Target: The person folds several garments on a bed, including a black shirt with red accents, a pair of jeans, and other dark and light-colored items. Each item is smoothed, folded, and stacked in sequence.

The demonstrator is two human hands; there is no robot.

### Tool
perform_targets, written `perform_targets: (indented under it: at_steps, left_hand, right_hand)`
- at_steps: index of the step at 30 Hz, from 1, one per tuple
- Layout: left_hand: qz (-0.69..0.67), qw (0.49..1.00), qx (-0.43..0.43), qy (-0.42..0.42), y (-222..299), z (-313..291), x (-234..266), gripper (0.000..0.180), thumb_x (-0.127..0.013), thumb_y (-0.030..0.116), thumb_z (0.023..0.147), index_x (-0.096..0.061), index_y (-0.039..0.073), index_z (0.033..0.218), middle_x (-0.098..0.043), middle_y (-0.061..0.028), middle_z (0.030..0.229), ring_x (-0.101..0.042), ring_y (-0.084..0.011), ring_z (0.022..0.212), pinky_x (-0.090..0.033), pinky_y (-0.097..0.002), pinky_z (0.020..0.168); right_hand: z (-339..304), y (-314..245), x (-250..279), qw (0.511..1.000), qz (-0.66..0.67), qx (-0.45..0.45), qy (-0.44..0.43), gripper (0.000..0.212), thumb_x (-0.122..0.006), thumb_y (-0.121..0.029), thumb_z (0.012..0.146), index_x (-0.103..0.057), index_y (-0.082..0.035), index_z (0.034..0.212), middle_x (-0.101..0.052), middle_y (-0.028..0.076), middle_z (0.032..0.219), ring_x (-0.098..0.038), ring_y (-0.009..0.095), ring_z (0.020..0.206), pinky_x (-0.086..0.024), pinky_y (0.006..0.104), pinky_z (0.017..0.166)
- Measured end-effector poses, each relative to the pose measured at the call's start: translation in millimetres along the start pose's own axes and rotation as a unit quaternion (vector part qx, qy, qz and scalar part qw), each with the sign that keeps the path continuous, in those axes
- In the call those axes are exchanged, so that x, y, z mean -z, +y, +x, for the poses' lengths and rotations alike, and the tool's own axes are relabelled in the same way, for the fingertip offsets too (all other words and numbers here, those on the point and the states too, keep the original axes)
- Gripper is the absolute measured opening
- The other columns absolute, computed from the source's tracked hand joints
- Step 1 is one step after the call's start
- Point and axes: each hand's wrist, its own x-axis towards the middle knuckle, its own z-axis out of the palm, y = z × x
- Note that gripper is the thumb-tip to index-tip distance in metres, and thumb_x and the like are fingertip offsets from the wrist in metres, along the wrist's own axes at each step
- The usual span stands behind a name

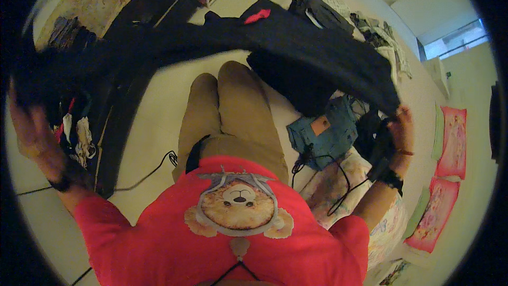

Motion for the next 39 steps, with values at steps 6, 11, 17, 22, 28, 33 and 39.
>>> perform_targets:
  at_steps: [6, 11, 17, 22, 28, 33, 39]
  left_hand:
    - [-0.227, 0.839, 0.493, 0.029, 31, -140, -53, 0.044, -0.056, 0.007, 0.084, -0.044, 0.000, 0.126, -0.052, -0.0082, 0.121, -0.052, -0.0195, 0.108, -0.041, -0.0329, 0.095]
    - [-0.277, 0.849, 0.449, 0.031, 53, -136, -65, 0.042, -0.056, 0.006, 0.083, -0.046, 0.002, 0.124, -0.052, -0.0129, 0.121, -0.052, -0.0231, 0.108, -0.040, -0.0349, 0.095]
    - [-0.318, 0.868, 0.380, 0.036, 93, -112, -73, 0.058, -0.061, 0.014, 0.078, -0.038, 0.000, 0.129, -0.047, -0.0120, 0.125, -0.047, -0.0227, 0.112, -0.036, -0.0338, 0.097]
    - [-0.327, 0.862, 0.382, -0.062, 107, -71, -160, 0.052, -0.066, 0.007, 0.072, -0.048, 0.000, 0.121, -0.062, -0.0080, 0.103, -0.061, -0.0182, 0.090, -0.048, -0.0294, 0.080]
    - [-0.277, 0.914, 0.132, -0.264, 78, 0, -300, 0.035, -0.048, 0.024, 0.091, -0.052, 0.008, 0.122, -0.056, -0.0117, 0.118, -0.054, -0.0234, 0.109, -0.040, -0.0313, 0.095]
    - [-0.357, 0.863, 0.135, -0.330, 34, 7, -441, 0.057, -0.046, 0.047, 0.088, -0.037, 0.015, 0.135, -0.045, -0.0114, 0.132, -0.044, -0.0220, 0.121, -0.032, -0.0371, 0.100]
    - [-0.152, 0.647, 0.419, -0.618, -120, -149, -437, 0.054, -0.050, 0.060, 0.081, -0.047, 0.015, 0.111, -0.047, -0.0008, 0.097, -0.044, -0.0146, 0.087, -0.039, -0.0335, 0.069]
  right_hand:
    - [-61, 176, 14, 0.949, -0.097, -0.298, 0.013, 0.031, -0.066, -0.002, 0.071, -0.059, -0.012, 0.100, -0.055, 0.001, 0.089, -0.052, 0.015, 0.080, -0.048, 0.0299, 0.067]
    - [-54, 214, 54, 0.938, -0.284, -0.185, -0.075, 0.024, -0.064, -0.001, 0.075, -0.060, -0.011, 0.096, -0.057, 0.002, 0.087, -0.054, 0.017, 0.081, -0.049, 0.0315, 0.066]
    - [-48, 189, 74, 0.898, -0.238, -0.368, 0.026, 0.016, -0.061, -0.005, 0.078, -0.061, -0.009, 0.093, -0.060, 0.004, 0.086, -0.057, 0.019, 0.075, -0.049, 0.0343, 0.066]
    - [-21, 131, -34, 0.745, -0.660, -0.080, -0.059, 0.038, -0.063, -0.025, 0.078, -0.058, -0.005, 0.110, -0.055, 0.018, 0.117, -0.053, 0.035, 0.106, -0.045, 0.0379, 0.089]
    - [20, 46, -264, 0.778, 0.330, -0.127, -0.519, 0.056, -0.040, -0.045, 0.092, -0.041, -0.006, 0.132, -0.046, 0.009, 0.131, -0.041, 0.023, 0.122, -0.034, 0.0366, 0.100]
    - [81, 46, -352, 0.874, 0.421, -0.099, -0.222, 0.066, -0.036, -0.055, 0.090, -0.039, -0.004, 0.132, -0.043, 0.009, 0.134, -0.041, 0.026, 0.121, -0.032, 0.0404, 0.103]
    - [117, 154, -338, 0.879, 0.415, -0.219, -0.082, 0.073, -0.037, -0.061, 0.086, -0.038, -0.005, 0.133, -0.036, 0.008, 0.140, -0.036, 0.028, 0.126, -0.027, 0.0391, 0.106]
